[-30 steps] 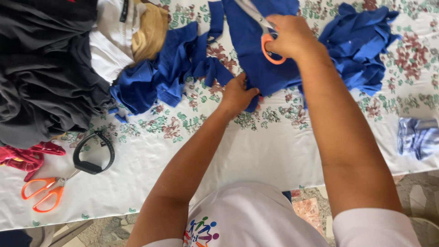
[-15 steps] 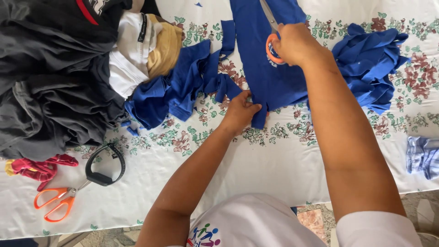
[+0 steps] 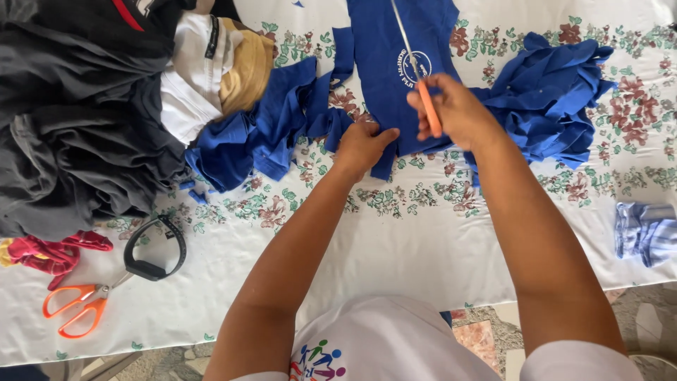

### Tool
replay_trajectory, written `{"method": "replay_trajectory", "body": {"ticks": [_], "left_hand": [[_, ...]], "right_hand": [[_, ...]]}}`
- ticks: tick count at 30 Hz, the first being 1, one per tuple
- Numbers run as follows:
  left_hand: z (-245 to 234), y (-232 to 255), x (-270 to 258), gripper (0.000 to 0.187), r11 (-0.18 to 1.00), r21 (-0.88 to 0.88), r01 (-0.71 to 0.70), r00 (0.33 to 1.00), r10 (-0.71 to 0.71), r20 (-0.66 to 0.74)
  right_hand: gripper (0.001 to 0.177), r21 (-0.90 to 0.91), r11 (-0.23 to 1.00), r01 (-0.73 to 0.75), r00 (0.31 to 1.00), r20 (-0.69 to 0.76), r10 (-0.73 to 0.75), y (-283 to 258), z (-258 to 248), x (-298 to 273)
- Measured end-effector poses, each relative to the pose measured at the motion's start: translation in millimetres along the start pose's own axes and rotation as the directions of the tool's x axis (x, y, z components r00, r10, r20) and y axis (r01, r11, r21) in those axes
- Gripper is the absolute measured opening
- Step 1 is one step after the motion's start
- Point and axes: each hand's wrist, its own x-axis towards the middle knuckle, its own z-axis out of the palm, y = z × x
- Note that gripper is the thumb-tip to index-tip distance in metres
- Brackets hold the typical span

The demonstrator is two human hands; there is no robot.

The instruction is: Cutting blue fabric into strips using scissors.

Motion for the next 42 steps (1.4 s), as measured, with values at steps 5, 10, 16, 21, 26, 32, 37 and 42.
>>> {"method": "replay_trajectory", "body": {"ticks": [5,10,16,21,26,32,37,42], "left_hand": [[13.7,-4.2,-0.9,0.041,0.991,0.131,-0.037,0.998,0.043,-0.043],[15.9,-9.7,-0.1,0.021,0.961,-0.259,0.102,0.993,-0.085,0.076],[19.8,1.2,-12.8,0.018,0.815,-0.51,0.274,0.96,-0.196,0.202],[22.8,-2.6,-21.0,0.023,0.796,-0.534,0.285,0.958,-0.214,0.192],[21.2,-12.9,-14.2,0.023,0.79,-0.548,0.274,0.959,-0.181,0.219],[19.1,-14.3,-12.2,0.023,0.736,-0.608,0.299,0.952,-0.184,0.245],[28.4,-19.2,-14.6,0.022,0.783,-0.58,0.224,0.974,-0.163,0.155],[29.6,-22.3,-15.6,0.022,0.795,-0.581,0.175,0.984,-0.124,0.126]], "right_hand": [[0.04,0.073,0.975,-0.212,0.971,0.128,0.201,30.5,-5.5,-56.0],[0.035,0.101,0.91,-0.403,0.887,0.289,0.361,40.2,-7.4,-101.6],[0.051,0.163,0.882,-0.442,0.825,0.46,0.328,67.6,-12.7,-122.6],[0.052,0.11,0.87,-0.48,0.811,0.435,0.392,57.0,-0.1,-126.1],[0.048,0.12,0.902,-0.415,0.841,0.429,0.33,47.1,1.3,-138.1],[0.046,0.126,0.882,-0.454,0.828,0.424,0.366,45.4,-3.3,-168.9],[0.049,0.111,0.885,-0.453,0.821,0.439,0.365,48.6,-6.8,-183.8],[0.052,0.105,0.883,-0.458,0.804,0.474,0.36,42.6,-6.1,-191.3]]}}
